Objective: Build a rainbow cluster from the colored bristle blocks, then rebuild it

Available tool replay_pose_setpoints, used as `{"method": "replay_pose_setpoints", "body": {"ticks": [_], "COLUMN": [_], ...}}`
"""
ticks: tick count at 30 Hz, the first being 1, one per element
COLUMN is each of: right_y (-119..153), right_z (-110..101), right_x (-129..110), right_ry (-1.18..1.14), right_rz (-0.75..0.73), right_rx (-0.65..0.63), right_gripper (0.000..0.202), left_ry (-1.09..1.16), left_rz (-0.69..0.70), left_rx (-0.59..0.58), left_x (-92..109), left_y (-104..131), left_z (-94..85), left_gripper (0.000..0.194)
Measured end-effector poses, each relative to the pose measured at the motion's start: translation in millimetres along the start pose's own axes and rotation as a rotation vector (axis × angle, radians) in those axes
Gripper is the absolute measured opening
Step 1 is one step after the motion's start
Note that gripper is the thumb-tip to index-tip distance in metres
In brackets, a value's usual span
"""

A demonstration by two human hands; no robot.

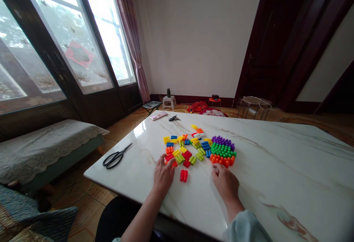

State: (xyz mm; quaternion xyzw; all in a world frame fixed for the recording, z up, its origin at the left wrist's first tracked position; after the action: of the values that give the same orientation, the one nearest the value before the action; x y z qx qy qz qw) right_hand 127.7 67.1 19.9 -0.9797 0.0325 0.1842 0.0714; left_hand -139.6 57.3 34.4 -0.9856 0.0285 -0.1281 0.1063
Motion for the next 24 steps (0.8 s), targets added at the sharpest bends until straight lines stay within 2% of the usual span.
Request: {"method": "replay_pose_setpoints", "body": {"ticks": [4, 7, 12, 16, 18, 21, 23, 24], "right_y": [0, 0, -1, -1, -1, -1, -1, 0], "right_z": [-1, 0, 2, 0, -1, -2, -2, -3], "right_x": [0, 0, 2, 0, -1, -2, -1, -1], "right_ry": [-0.015, -0.024, -0.038, -0.033, -0.033, -0.04, -0.058, -0.079], "right_rz": [-0.001, 0.005, 0.012, 0.016, 0.027, 0.043, 0.042, 0.03], "right_rx": [0.009, 0.0, -0.012, -0.025, -0.029, -0.025, -0.014, -0.005], "right_gripper": [0.021, 0.02, 0.021, 0.022, 0.022, 0.02, 0.018, 0.019], "left_ry": [-0.013, -0.065, -0.11, -0.087, -0.026, 0.263, 0.518, 0.631], "left_rz": [0.004, 0.015, -0.07, -0.09, -0.124, -0.142, -0.047, 0.024], "left_rx": [-0.036, -0.093, -0.248, -0.28, -0.228, -0.005, 0.124, 0.137], "left_x": [0, 3, 6, 5, 1, 3, 21, 36], "left_y": [4, -3, -41, -64, -64, -51, -38, -32], "left_z": [4.0, 7.9, 16.1, 17.3, 12.6, -3.4, -9.4, -7.9], "left_gripper": [0.032, 0.03, 0.029, 0.026, 0.025, 0.024, 0.022, 0.02]}}
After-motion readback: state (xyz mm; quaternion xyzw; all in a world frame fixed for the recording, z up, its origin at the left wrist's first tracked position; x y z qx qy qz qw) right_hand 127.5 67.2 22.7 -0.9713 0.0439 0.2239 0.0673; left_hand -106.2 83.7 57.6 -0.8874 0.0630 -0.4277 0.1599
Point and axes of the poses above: each hand's wrist, its own y-axis away from the middle knuckle, its own z-axis out of the palm, x = y × z, the point moved 7 cm from there along -y, towards the middle knuckle, and after that the axes turned 11 degrees about -x, right-handed, at the moved point
